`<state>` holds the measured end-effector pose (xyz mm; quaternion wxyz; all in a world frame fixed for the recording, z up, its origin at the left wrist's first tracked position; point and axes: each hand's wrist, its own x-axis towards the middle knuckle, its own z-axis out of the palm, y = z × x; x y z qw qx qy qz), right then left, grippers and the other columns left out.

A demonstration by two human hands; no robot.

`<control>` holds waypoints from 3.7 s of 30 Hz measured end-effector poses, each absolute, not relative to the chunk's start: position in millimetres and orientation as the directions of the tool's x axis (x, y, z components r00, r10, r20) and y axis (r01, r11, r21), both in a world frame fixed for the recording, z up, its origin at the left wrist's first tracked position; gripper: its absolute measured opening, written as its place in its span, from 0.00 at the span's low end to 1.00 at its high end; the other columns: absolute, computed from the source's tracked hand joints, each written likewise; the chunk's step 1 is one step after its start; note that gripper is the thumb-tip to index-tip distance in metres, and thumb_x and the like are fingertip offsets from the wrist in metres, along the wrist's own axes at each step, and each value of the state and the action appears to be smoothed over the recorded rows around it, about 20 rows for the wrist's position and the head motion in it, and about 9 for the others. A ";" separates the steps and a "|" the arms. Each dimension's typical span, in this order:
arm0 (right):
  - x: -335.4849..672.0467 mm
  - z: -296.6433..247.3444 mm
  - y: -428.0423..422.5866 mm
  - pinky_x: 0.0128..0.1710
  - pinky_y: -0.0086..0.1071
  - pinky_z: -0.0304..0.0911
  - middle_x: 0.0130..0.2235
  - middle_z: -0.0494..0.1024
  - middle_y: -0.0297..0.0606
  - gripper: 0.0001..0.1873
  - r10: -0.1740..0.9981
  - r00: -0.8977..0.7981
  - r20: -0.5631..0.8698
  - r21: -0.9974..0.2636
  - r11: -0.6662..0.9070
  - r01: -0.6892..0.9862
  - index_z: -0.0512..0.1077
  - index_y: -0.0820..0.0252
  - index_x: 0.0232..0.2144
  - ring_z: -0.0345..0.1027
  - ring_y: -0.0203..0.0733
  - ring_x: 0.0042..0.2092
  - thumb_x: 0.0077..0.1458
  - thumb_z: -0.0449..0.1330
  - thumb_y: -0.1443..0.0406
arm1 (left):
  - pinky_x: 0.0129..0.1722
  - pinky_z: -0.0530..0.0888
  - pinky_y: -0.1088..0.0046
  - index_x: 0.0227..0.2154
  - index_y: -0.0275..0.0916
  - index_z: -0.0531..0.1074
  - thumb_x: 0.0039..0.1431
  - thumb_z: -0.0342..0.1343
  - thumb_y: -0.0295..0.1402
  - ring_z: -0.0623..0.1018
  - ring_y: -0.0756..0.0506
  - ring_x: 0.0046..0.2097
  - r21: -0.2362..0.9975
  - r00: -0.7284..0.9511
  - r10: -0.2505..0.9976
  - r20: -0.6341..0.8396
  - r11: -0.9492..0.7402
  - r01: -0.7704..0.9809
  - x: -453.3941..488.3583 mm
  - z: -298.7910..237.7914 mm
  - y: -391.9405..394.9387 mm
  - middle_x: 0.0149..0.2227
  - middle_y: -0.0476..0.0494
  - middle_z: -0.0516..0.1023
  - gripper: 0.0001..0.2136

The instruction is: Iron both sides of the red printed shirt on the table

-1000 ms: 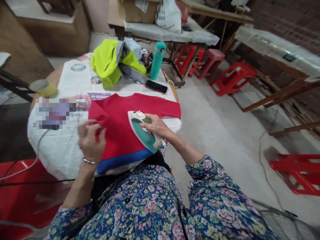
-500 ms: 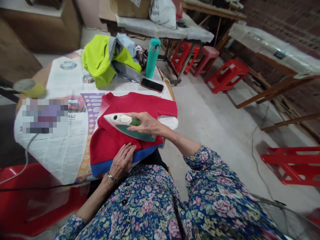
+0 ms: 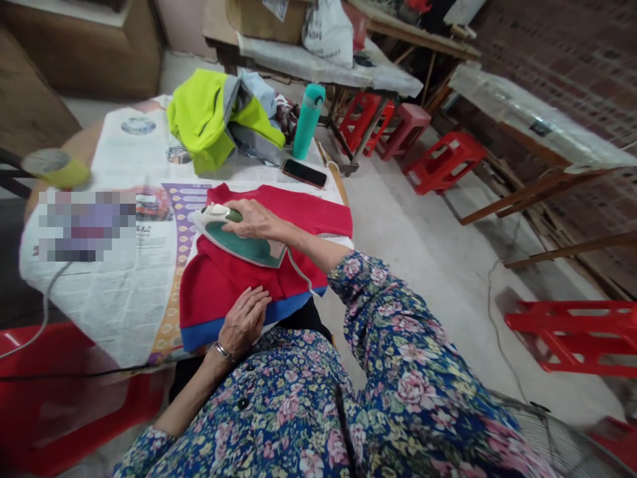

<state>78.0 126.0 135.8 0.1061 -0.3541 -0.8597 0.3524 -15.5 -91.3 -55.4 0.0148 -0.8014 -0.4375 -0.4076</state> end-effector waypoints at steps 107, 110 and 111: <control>203.1 154.5 30.9 0.47 0.34 0.69 0.49 0.91 0.40 0.33 0.568 -0.793 -0.221 -0.700 0.474 0.535 0.79 0.56 0.72 0.81 0.45 0.44 0.67 0.72 0.65 | 0.56 0.83 0.62 0.47 0.44 0.85 0.60 0.71 0.36 0.83 0.42 0.47 0.657 0.083 0.985 0.148 -0.161 0.736 -129.0 -4.9 85.5 0.46 0.43 0.82 0.12; 178.0 148.6 29.8 0.44 0.32 0.66 0.46 0.90 0.38 0.33 0.516 -0.827 -0.223 -0.698 0.508 0.505 0.78 0.54 0.72 0.80 0.43 0.42 0.67 0.73 0.64 | 0.55 0.83 0.62 0.48 0.45 0.85 0.60 0.71 0.37 0.83 0.42 0.48 0.661 0.083 0.987 0.137 -0.153 0.735 -130.0 -4.5 85.3 0.47 0.44 0.82 0.14; 171.0 146.1 28.9 0.43 0.32 0.65 0.46 0.90 0.37 0.32 0.491 -0.840 -0.230 -0.690 0.526 0.496 0.79 0.52 0.71 0.80 0.43 0.41 0.67 0.73 0.64 | 0.54 0.84 0.62 0.49 0.45 0.85 0.61 0.71 0.38 0.83 0.42 0.48 0.663 0.088 0.987 0.134 -0.156 0.733 -130.6 -4.6 85.0 0.47 0.44 0.82 0.14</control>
